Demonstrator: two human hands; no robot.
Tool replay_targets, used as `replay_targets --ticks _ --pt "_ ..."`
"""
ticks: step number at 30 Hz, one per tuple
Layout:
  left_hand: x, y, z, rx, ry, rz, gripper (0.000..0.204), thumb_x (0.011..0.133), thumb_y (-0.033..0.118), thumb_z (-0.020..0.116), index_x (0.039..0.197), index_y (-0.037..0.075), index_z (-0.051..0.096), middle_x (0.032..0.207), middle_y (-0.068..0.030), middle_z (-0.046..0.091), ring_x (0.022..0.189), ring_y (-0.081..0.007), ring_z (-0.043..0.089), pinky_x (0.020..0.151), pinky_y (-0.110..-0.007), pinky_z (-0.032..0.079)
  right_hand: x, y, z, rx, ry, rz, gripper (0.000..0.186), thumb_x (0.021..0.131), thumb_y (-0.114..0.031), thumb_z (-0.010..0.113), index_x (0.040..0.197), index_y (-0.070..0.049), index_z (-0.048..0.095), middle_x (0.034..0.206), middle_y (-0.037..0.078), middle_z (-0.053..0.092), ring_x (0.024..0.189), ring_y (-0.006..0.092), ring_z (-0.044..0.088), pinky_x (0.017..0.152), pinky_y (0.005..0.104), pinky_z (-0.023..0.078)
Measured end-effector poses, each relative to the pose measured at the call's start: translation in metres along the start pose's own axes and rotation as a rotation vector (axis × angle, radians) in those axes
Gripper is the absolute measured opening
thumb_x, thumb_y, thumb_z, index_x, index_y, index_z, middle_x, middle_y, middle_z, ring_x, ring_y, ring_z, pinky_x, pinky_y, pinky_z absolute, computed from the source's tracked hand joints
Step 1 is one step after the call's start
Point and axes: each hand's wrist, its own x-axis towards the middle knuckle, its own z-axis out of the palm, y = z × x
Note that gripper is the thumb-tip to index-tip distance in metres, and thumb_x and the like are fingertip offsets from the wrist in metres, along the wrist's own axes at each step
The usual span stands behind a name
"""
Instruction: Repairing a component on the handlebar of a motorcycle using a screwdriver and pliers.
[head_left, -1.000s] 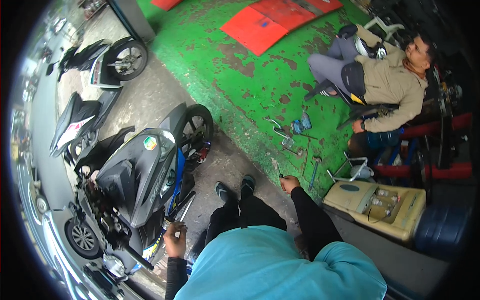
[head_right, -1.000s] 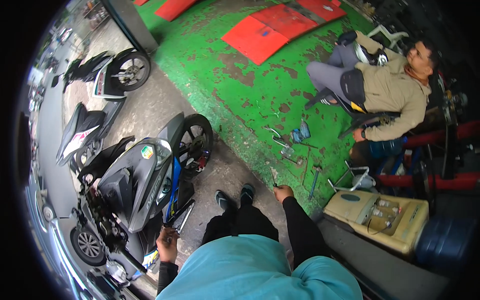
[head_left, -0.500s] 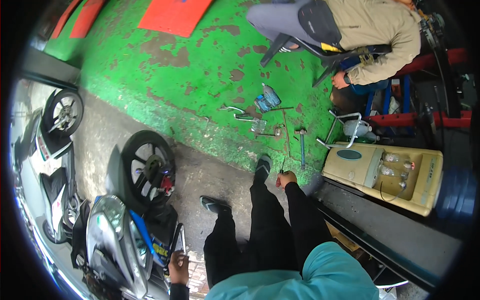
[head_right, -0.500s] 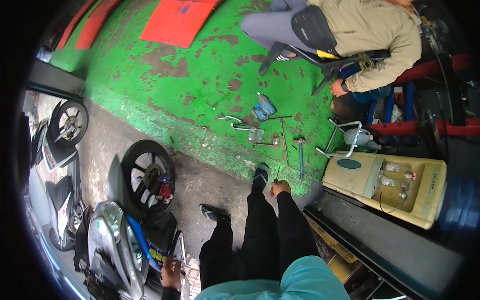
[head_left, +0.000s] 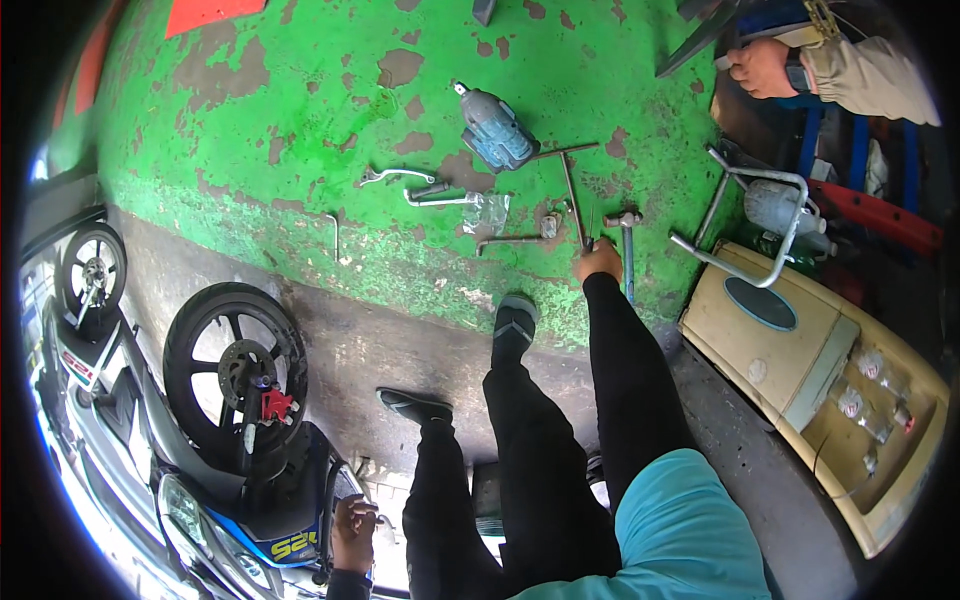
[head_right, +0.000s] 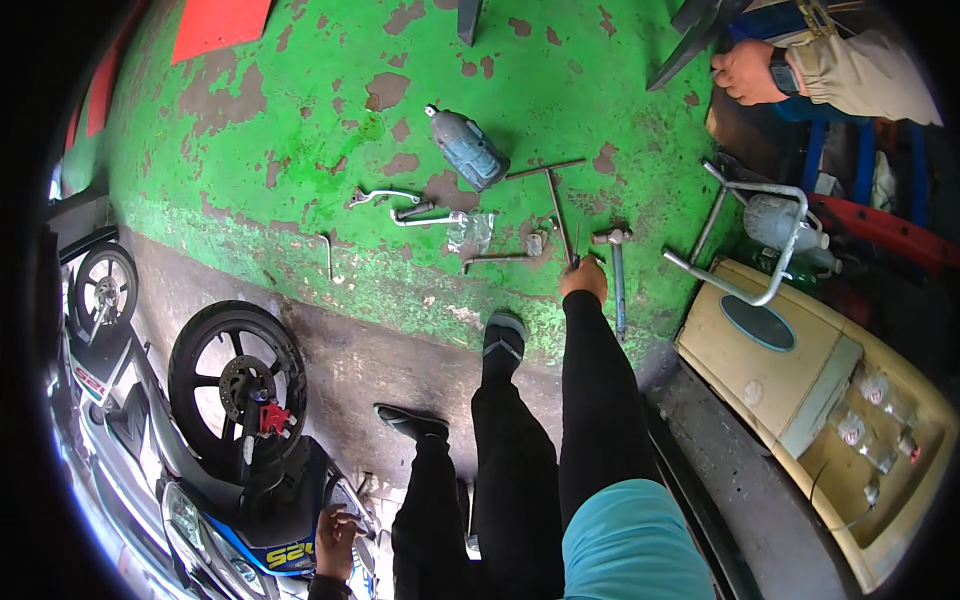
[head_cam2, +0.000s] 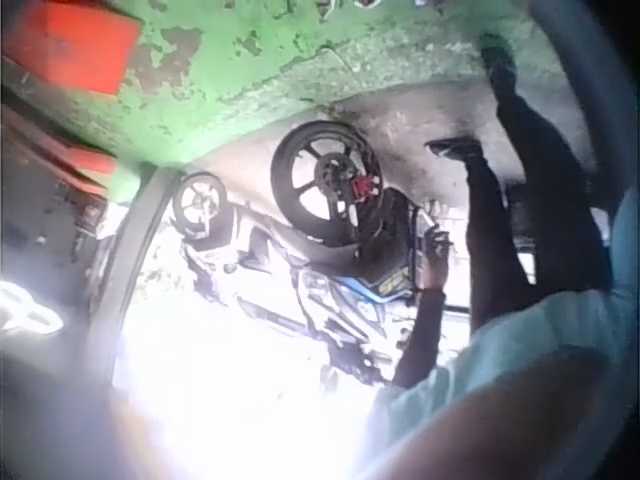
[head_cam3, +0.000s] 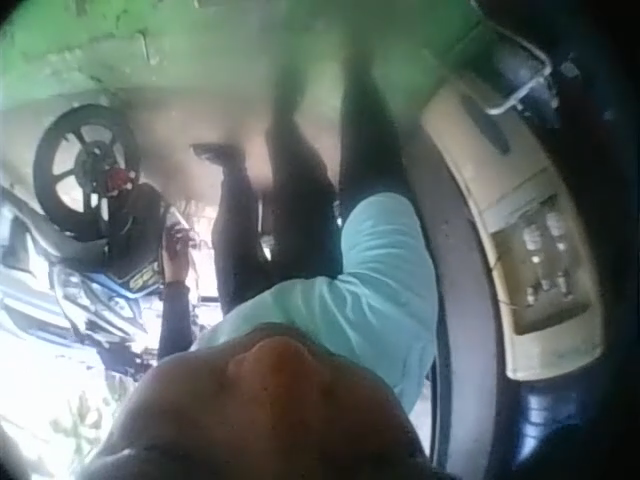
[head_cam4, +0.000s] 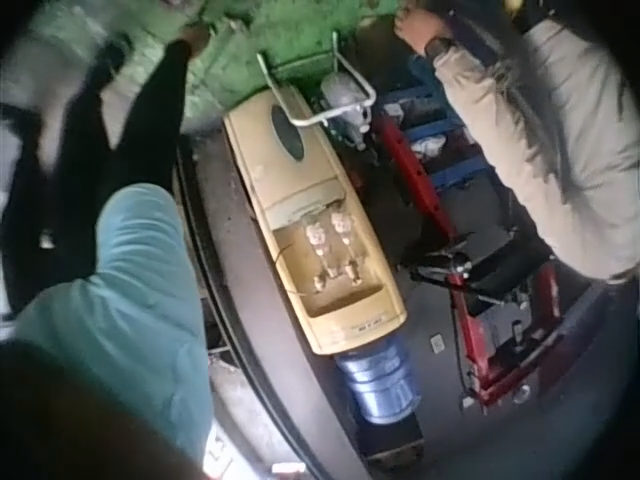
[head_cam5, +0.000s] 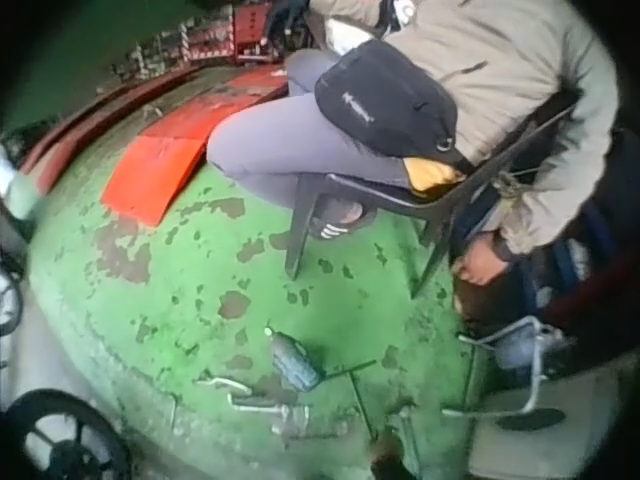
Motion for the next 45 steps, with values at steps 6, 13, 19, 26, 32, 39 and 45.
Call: replay_targets --ticks 6,13,19,26,32,39,45 --pt "0.022 0.046 0.039 0.033 -0.019 -0.038 0.038 0.095 -0.001 0.058 0.132 0.002 0.050 0.104 -0.0098 0.067 0.089 -0.0165 0.068 0.080 -0.030 0.057 0.033 -0.027 -0.002 -0.055 0.157 -0.428 0.035 0.090 -0.022 0.072 0.123 -0.013 0.064 0.114 0.017 0.064 0.110 0.0386 0.061 0.093 0.0487 0.053" --pt "0.025 0.039 0.043 0.028 0.018 -0.056 0.042 0.095 -0.004 0.058 0.135 0.001 0.047 0.106 -0.0109 0.066 0.091 -0.0165 0.067 0.081 -0.030 0.057 0.073 -0.043 0.010 -0.270 -0.040 -0.691 0.037 0.093 -0.007 0.059 0.129 -0.010 0.060 0.141 0.021 0.057 0.124 0.0397 0.058 0.101 0.0482 0.052" --pt "0.031 0.030 0.046 0.034 0.011 -0.054 0.043 0.095 -0.003 0.058 0.137 0.002 0.046 0.108 -0.0117 0.066 0.091 -0.0177 0.068 0.080 -0.031 0.057 0.070 -0.049 0.000 -0.360 -0.122 -0.790 0.030 0.095 -0.006 0.054 0.124 -0.008 0.062 0.133 0.015 0.061 0.123 0.0368 0.057 0.099 0.0470 0.053" --pt "0.032 0.013 0.046 0.097 0.008 -0.015 0.044 0.097 0.001 0.059 0.138 0.002 0.045 0.109 -0.0145 0.068 0.090 -0.0200 0.070 0.079 -0.033 0.057 0.072 -0.054 0.001 -0.332 -0.064 -0.836 0.025 0.088 -0.005 0.066 0.112 -0.006 0.060 0.125 0.015 0.062 0.118 0.0368 0.057 0.098 0.0480 0.052" --pt "0.021 0.010 0.042 0.047 0.043 -0.055 0.043 0.097 0.000 0.059 0.138 0.002 0.046 0.109 -0.0134 0.068 0.090 -0.0195 0.070 0.080 -0.032 0.057 0.067 -0.046 0.016 0.132 0.071 -0.534 0.028 0.084 -0.002 0.068 0.111 -0.007 0.061 0.101 0.014 0.065 0.089 0.0319 0.067 0.082 0.0426 0.058" --pt "0.017 0.012 0.053 -0.095 0.025 0.015 0.044 0.097 0.000 0.057 0.138 0.001 0.044 0.112 -0.0139 0.064 0.093 -0.0190 0.067 0.085 -0.032 0.056 -0.033 -0.089 0.017 1.369 -0.932 0.097 0.008 0.092 -0.008 0.059 0.100 -0.009 0.058 0.086 0.004 0.058 0.076 0.0203 0.062 0.068 0.0341 0.055" --pt "0.011 -0.033 0.057 -0.209 0.033 -0.075 0.048 0.096 0.002 0.061 0.140 0.001 0.042 0.112 -0.0126 0.062 0.094 -0.0185 0.068 0.085 -0.033 0.056 -0.068 -0.183 0.032 0.993 -1.002 -0.199 0.016 0.093 -0.023 0.061 0.088 -0.009 0.059 0.084 0.005 0.059 0.073 0.0227 0.059 0.068 0.0439 0.050"
